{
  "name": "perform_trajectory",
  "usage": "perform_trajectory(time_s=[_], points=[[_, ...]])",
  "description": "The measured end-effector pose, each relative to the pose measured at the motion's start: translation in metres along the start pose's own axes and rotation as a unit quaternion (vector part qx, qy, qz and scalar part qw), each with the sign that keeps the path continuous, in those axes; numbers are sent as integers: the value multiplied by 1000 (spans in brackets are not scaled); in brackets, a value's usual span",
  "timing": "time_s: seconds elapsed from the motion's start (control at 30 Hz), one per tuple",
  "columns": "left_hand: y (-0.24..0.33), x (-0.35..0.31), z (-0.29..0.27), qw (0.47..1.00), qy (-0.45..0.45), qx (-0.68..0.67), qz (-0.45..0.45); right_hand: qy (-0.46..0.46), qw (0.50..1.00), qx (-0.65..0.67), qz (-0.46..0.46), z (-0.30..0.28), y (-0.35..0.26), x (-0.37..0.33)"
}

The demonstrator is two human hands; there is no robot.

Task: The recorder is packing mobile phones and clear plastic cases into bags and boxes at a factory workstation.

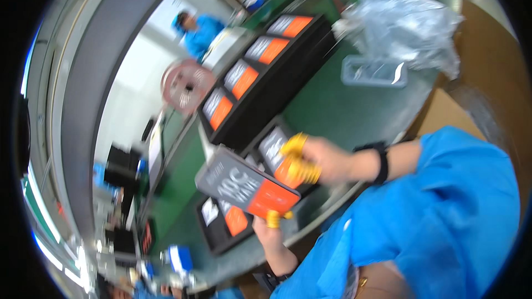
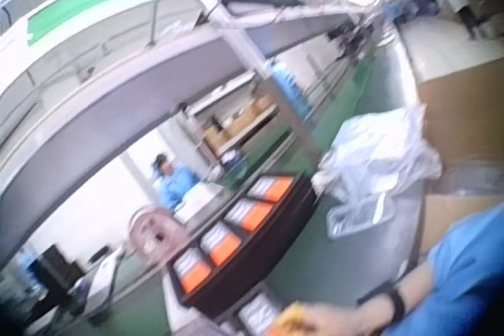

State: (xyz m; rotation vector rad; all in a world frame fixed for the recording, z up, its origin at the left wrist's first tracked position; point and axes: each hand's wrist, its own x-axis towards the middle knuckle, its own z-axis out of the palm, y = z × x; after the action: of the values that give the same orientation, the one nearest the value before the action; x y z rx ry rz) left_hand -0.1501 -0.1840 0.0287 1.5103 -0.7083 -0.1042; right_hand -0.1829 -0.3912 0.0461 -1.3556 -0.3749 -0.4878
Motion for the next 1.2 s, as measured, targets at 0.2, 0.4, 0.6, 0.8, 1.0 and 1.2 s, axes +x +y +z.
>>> perform_trajectory(time_s=[0.2,0.4,0.6,0.8,1.0,1.2], points=[[-23,-34,-206,964,251,-77,-41,52,971,-175,157,-58,9,6],[-37,-41,-279,924,333,-30,-187,63,914,-321,242,-56,-1,-11],[2,-6,-241,548,236,755,-273,-29,866,-466,180,-37,16,-5],[-55,-58,-272,681,366,573,-271,-97,802,-586,68,-20,35,-5],[-45,-61,-248,725,333,520,-305,-90,861,-438,241,-32,21,-6],[-28,11,-182,848,317,380,-188,26,921,-336,197,-94,-26,-27]])
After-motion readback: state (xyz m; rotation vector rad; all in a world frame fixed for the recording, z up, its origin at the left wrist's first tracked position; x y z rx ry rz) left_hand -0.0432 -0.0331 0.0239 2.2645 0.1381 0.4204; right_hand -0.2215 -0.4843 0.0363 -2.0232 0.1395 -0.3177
